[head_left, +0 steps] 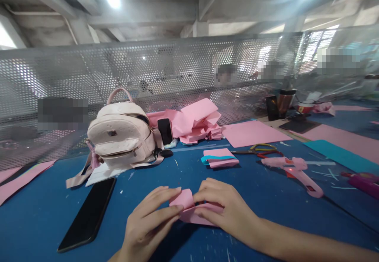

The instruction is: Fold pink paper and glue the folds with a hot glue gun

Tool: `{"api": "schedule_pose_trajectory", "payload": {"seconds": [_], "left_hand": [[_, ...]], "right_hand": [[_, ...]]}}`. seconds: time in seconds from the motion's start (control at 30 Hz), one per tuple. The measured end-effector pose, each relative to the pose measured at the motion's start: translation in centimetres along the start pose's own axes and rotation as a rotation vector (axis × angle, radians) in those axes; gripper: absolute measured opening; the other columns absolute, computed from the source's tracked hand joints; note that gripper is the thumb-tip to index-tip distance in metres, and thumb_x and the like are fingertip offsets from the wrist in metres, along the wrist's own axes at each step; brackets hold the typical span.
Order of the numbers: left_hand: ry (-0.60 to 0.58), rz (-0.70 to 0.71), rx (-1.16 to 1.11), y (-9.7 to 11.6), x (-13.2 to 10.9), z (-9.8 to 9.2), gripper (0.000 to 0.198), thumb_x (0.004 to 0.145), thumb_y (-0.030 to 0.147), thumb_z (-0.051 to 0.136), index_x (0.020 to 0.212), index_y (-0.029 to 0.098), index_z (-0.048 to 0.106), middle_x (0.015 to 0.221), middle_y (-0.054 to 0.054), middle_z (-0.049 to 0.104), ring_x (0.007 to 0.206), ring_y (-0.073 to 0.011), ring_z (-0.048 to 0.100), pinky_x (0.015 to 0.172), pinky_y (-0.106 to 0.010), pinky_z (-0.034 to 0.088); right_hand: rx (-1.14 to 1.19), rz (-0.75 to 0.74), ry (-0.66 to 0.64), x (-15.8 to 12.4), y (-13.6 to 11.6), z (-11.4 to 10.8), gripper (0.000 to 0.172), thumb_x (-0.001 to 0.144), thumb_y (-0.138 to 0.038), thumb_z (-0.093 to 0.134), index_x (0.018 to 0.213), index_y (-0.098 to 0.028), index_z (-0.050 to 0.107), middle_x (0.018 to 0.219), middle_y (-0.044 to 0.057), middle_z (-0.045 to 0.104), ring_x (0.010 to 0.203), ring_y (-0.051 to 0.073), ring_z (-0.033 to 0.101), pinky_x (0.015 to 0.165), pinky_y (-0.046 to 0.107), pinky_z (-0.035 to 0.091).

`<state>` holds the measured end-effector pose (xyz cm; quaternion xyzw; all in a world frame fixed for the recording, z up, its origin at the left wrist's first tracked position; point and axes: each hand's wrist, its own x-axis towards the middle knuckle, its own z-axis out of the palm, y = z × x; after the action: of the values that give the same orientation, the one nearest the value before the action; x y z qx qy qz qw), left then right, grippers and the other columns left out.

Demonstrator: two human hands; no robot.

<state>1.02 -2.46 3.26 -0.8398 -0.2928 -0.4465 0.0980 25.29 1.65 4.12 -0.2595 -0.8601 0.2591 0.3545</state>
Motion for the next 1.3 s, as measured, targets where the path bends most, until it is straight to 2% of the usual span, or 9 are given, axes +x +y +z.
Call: {"api": "schedule_pose_trajectory", "payload": {"seconds": [0.17,0.4,0.47,0.63,0.73,0.97,1.07,1.13,1.3], "left_hand": [[0.009,0.020,0.005,-0.1,0.0,0.2,0.016,0.094,0.015,0.061,0.104,0.017,0.074,0.113,-0.010,0.076,0.105,-0.0174,0.072,0.101,-0.033,0.055],[0.055,0.061,0.012,-0.1,0.0,0.3,0.015,0.093,0.015,0.063,0.103,0.018,0.074,0.107,-0.010,0.078,0.097,-0.0189,0.075,0.092,-0.034,0.061],[0.041,-0.012,-0.030,-0.1,-0.1,0.3,0.017,0.093,0.017,0.063,0.105,0.020,0.074,0.110,-0.010,0.077,0.098,-0.0201,0.075,0.092,-0.035,0.060],[-0.013,-0.406,-0.253,-0.3,-0.6,1.0,0.034,0.088,0.027,0.071,0.121,0.024,0.068,0.115,-0.009,0.075,0.105,-0.0233,0.073,0.090,-0.035,0.061],[-0.044,-0.487,-0.360,-0.3,-0.9,1.4,0.040,0.085,0.030,0.074,0.124,0.026,0.066,0.117,-0.008,0.075,0.107,-0.0244,0.072,0.091,-0.036,0.060],[-0.043,-0.425,-0.368,0.1,-0.7,1.3,0.037,0.085,0.025,0.075,0.120,0.028,0.065,0.115,-0.005,0.075,0.106,-0.0207,0.071,0.091,-0.031,0.058],[-0.032,-0.375,-0.324,0.3,-0.5,1.1,0.036,0.085,0.024,0.074,0.120,0.025,0.065,0.114,-0.006,0.075,0.105,-0.0208,0.072,0.090,-0.030,0.059],[-0.026,-0.334,-0.296,0.4,-0.4,1.1,0.033,0.086,0.026,0.074,0.118,0.023,0.066,0.111,-0.008,0.075,0.102,-0.0213,0.072,0.088,-0.030,0.059],[-0.023,-0.209,-0.236,0.7,-0.3,1.1,0.029,0.091,0.029,0.068,0.117,0.018,0.066,0.107,-0.011,0.076,0.101,-0.0218,0.073,0.088,-0.030,0.060]], "right_hand": [[0.132,0.059,0.047,0.3,0.0,0.4,0.004,0.087,-0.024,0.074,0.087,-0.024,0.078,0.080,0.000,0.063,0.078,0.014,0.059,0.070,0.026,0.044],[0.103,-0.039,0.077,0.2,-0.5,0.0,0.005,0.085,-0.018,0.074,0.084,-0.022,0.078,0.078,0.001,0.064,0.076,0.014,0.056,0.067,0.027,0.043],[0.079,-0.058,0.083,0.3,-0.5,-0.2,0.006,0.085,-0.018,0.073,0.084,-0.022,0.077,0.078,0.001,0.064,0.076,0.015,0.056,0.067,0.028,0.043],[0.068,-0.104,0.122,0.7,0.0,-0.5,0.008,0.087,-0.021,0.070,0.082,-0.022,0.076,0.076,0.001,0.064,0.075,0.015,0.056,0.068,0.029,0.044],[0.057,-0.124,0.123,0.8,0.3,-0.6,0.011,0.090,-0.026,0.069,0.082,-0.023,0.076,0.077,0.001,0.064,0.075,0.016,0.057,0.068,0.030,0.044],[-0.100,-0.219,0.094,1.0,0.3,-0.9,0.010,0.092,-0.020,0.067,0.086,-0.024,0.073,0.082,-0.001,0.067,0.083,0.017,0.056,0.082,0.036,0.040],[-0.113,-0.194,0.061,0.9,0.3,-0.8,0.007,0.092,-0.019,0.067,0.089,-0.024,0.072,0.086,-0.001,0.068,0.088,0.017,0.056,0.086,0.037,0.039],[-0.098,-0.133,0.007,0.8,0.4,-0.6,0.002,0.090,-0.024,0.070,0.089,-0.024,0.072,0.090,0.000,0.069,0.090,0.018,0.057,0.087,0.036,0.039],[-0.059,-0.046,-0.197,0.6,0.4,-0.3,0.018,0.081,-0.036,0.079,0.088,-0.021,0.072,0.092,0.000,0.070,0.089,0.017,0.061,0.085,0.033,0.040]]}}
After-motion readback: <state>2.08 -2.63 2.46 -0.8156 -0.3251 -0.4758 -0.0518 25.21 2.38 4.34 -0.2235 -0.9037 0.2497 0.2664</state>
